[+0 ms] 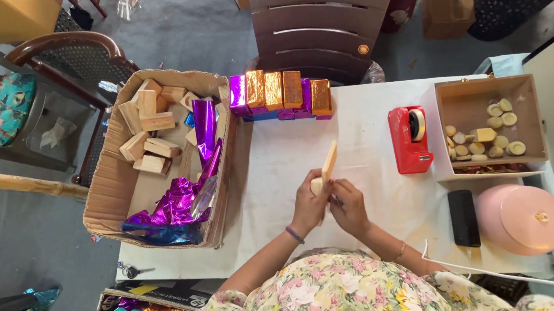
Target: Wrapping small wooden blocks and other items in decorative foil and paper.
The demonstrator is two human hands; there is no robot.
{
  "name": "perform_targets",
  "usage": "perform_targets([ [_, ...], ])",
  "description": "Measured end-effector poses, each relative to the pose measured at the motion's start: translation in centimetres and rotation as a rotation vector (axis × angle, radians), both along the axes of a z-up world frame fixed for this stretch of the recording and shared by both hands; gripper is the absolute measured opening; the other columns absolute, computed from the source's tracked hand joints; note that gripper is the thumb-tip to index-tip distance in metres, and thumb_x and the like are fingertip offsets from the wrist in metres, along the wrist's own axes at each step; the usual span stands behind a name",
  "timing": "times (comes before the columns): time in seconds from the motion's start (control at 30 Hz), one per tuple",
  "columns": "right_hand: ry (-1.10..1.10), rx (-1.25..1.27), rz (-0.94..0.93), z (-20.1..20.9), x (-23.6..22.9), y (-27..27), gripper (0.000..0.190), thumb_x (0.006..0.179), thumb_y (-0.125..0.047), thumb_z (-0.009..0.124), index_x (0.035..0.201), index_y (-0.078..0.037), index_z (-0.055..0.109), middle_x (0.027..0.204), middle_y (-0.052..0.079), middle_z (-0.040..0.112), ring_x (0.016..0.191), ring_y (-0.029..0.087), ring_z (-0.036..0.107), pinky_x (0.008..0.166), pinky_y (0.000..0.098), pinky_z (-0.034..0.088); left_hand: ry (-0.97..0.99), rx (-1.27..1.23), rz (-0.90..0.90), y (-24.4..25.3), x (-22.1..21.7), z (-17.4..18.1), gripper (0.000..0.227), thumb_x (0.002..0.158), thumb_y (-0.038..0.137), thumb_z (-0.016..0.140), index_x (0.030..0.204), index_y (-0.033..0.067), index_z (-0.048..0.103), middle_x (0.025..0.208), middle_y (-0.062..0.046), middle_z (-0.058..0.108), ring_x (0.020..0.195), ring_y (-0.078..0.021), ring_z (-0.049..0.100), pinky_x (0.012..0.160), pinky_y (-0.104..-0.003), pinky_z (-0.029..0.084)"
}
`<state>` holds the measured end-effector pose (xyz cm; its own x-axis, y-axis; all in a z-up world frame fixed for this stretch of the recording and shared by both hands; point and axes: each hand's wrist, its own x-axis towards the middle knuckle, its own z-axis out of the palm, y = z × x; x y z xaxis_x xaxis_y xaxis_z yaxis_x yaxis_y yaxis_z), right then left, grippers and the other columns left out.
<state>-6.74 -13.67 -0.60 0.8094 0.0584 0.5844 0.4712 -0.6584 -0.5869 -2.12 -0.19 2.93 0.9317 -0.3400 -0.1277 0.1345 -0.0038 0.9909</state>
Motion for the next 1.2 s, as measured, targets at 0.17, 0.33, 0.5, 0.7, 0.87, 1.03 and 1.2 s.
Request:
perform_targets([
  [0.17,0.528,0.741,-0.054,-5.3,0.0,-0.8,0.019,0.097,0.003,0.056,0.112,-0.001,0.068,0.088,0.007,0.064,0.078,0.012,0.056,0.068,0.0341,0.047,-0.820,0.254,0.134,0.4,-0.5,4.8,0.054,0.092,0.035,0.078,0.133,0.0036,0.060,0.097,-0.009,0.063,0.087,-0.0151,0.060,0.071,-0.030,0.050],
  [0.33,0.538,0.784,0.077,-0.4,0.2,-1.5,0.017,0.100,0.006,0.053,0.107,0.002,0.067,0.090,0.007,0.059,0.081,0.012,0.051,0.067,0.0331,0.042,-0.256,-0.090,-0.012,-0.4,0.3,-0.2,0.050,0.094,0.029,0.077,0.133,0.0060,0.057,0.095,-0.005,0.069,0.083,-0.0118,0.065,0.073,-0.030,0.058],
  [0.5,-0.287,-0.164,-0.038,4.1,0.0,-0.1,0.020,0.085,0.003,0.066,0.103,-0.003,0.061,0.097,0.015,0.066,0.087,0.031,0.062,0.077,0.0393,0.052,-0.227,0.053,-0.048,-0.3,-0.2,3.0,0.047,0.091,0.029,0.078,0.129,0.0075,0.061,0.097,-0.005,0.073,0.084,-0.0139,0.069,0.074,-0.030,0.056],
  [0.7,0.655,1.204,0.093,-3.8,1.1,-1.0,0.021,0.099,-0.003,0.055,0.115,-0.002,0.069,0.089,0.006,0.065,0.070,0.012,0.057,0.056,0.0284,0.043,-0.611,0.271,0.081,-0.1,0.0,3.1,0.051,0.082,0.026,0.083,0.126,0.0067,0.066,0.097,-0.010,0.066,0.089,-0.0191,0.065,0.075,-0.035,0.054],
  [0.87,0.939,1.502,0.148,-0.5,1.7,-2.5,0.015,0.097,-0.014,0.054,0.106,-0.004,0.061,0.087,0.008,0.072,0.068,0.016,0.069,0.058,0.0313,0.053,-0.196,-0.140,0.109,-0.9,2.6,-6.5,0.040,0.098,0.029,0.076,0.129,0.0068,0.063,0.104,-0.007,0.065,0.090,-0.0176,0.062,0.076,-0.033,0.052],
  [1.03,0.614,0.442,0.006,0.0,1.1,-3.2,0.034,0.096,-0.033,0.079,0.109,-0.004,0.070,0.081,0.011,0.077,0.073,0.022,0.071,0.064,0.0338,0.055,0.167,-0.391,0.203,0.6,4.3,-7.1,0.042,0.105,0.036,0.064,0.140,0.0145,0.057,0.121,-0.003,0.066,0.108,-0.0090,0.064,0.088,-0.024,0.054],
  [1.2,0.722,0.031,-0.226,0.0,2.1,-3.4,0.094,0.063,-0.046,0.089,0.143,-0.019,0.048,0.077,0.015,0.073,0.071,0.033,0.074,0.065,0.0418,0.057,0.428,-0.365,0.137,0.2,3.0,-9.7,0.051,0.094,0.028,0.069,0.142,0.0215,0.054,0.109,0.001,0.059,0.093,-0.0093,0.057,0.069,-0.028,0.055],
])
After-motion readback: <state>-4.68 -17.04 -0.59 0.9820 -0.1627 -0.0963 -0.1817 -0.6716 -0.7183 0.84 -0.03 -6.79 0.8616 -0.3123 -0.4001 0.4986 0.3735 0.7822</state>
